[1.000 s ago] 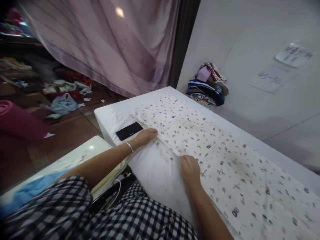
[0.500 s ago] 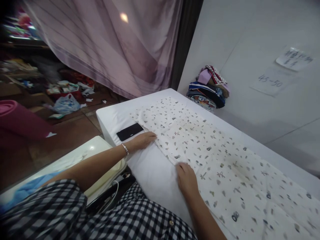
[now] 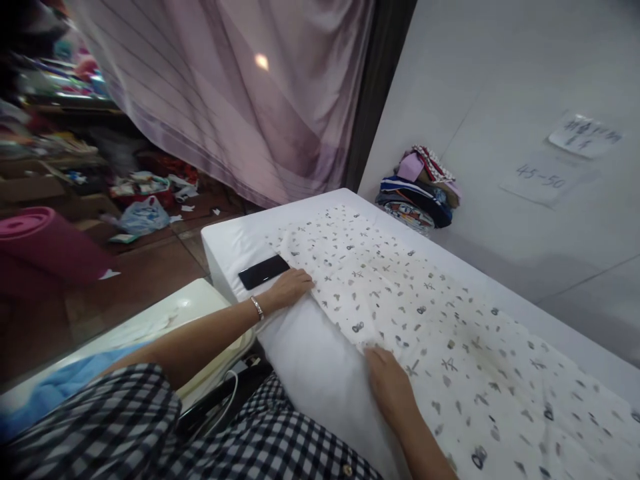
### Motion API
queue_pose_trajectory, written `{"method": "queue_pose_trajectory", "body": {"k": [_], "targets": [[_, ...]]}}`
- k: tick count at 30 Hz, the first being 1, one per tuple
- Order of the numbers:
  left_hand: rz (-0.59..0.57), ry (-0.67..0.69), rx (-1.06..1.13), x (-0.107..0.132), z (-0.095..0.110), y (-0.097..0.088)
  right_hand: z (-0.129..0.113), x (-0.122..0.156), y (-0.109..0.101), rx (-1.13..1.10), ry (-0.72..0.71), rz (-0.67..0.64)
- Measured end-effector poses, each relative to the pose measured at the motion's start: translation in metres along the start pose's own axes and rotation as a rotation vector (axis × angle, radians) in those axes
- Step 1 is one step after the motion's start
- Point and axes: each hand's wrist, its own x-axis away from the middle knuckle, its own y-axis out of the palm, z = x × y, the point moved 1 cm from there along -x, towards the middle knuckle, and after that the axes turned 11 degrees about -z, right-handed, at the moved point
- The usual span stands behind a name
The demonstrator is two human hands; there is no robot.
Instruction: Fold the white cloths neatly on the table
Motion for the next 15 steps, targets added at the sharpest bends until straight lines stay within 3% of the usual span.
{"method": "queue_pose_trajectory", "body": {"k": [5, 15], "targets": [[-0.041, -0.095, 0.032, 0.008, 0.002, 0.011, -0.007, -0.001, 0.023, 0.109, -0.002, -0.002], [-0.028, -0.318, 0.078, -0.002, -0.006, 0.005, -0.029, -0.046, 0.030, 0.209, -0.002, 0.060]]}}
